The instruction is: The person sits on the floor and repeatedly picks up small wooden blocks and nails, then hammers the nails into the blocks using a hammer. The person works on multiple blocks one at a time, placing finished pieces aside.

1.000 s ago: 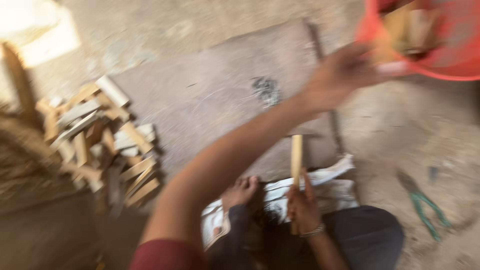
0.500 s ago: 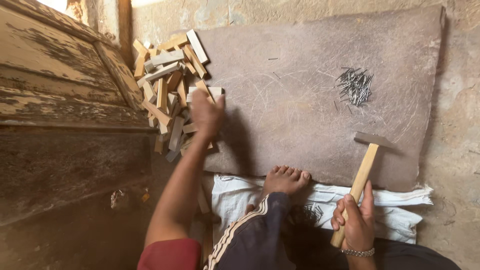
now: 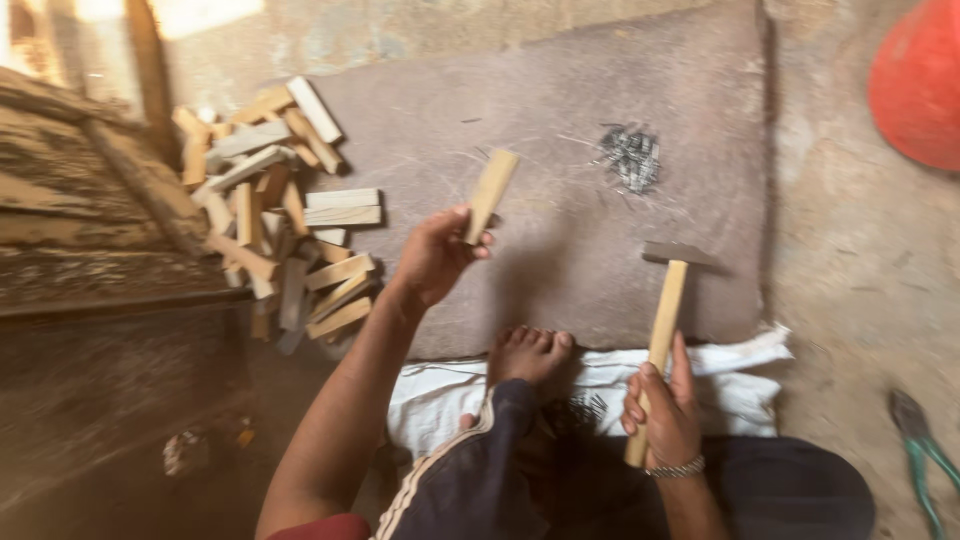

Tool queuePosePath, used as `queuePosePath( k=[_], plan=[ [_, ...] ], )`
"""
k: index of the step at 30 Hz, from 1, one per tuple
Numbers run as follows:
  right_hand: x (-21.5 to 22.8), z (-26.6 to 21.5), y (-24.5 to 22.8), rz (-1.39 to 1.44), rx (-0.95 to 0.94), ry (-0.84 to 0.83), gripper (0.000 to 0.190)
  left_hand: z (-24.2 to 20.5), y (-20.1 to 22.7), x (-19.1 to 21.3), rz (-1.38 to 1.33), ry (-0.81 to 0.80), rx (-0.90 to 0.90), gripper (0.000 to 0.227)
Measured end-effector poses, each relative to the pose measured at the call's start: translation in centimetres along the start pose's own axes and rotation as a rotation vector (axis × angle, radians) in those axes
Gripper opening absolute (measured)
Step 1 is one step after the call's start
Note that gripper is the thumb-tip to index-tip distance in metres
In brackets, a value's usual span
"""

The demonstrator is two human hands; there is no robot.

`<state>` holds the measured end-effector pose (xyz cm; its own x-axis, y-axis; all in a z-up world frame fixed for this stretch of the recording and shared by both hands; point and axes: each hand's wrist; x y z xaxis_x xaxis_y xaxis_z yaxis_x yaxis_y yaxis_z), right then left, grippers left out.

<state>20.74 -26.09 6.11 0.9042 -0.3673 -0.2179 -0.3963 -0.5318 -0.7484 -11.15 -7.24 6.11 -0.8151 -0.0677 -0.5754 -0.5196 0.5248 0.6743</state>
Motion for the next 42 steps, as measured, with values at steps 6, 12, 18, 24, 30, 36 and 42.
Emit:
queuePosePath(
  k=[6,12,18,24,30,36,42],
  plan=[
    [0.0,0.1,-0.4,-0.014,0.07,0.049,0.076,3.4,-5.3,-3.8,1.386,-0.067,-0.325,0.022],
    [-0.3,0.1,-0.6,-0.025,0.079,0.064,0.076,4.2,-6.7,-1.6,1.842,-0.11,-0.801,0.023],
    [-0.4,0.1,-0.6,-0.029,0.069,0.054,0.076,11.6,-5.6,-4.9,1.829,-0.249,-0.833,0.016],
    [-0.2,0.3,-0.6,-0.043,0.079,0.035,0.077,17.1,-2.8,-11.4,2.021,-0.574,-0.256,0.018],
    [-0.3,0.2,-0.4,-0.094,0.073,0.075,0.079,19.0,-3.9,-12.2,2.272,-0.787,-0.12,0.018],
    [-0.8,-0.7,0.7,-0.422,0.151,0.164,0.079,16.9,-5.2,-7.1,1.764,-0.494,-0.621,0.019],
    [-2.5,0.6,0.6,-1.105,0.647,0.141,0.07,6.9,-4.0,-3.7,0.675,-0.077,-0.024,0.012]
  ],
)
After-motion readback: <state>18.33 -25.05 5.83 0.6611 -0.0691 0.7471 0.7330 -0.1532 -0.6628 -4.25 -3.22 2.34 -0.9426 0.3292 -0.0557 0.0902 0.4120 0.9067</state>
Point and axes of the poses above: each hand's wrist, its own z-axis towards the middle knuckle, its own x-axis out of the back of the hand, y = z × x, and after that the axes turned 1 degree about -z, right-handed
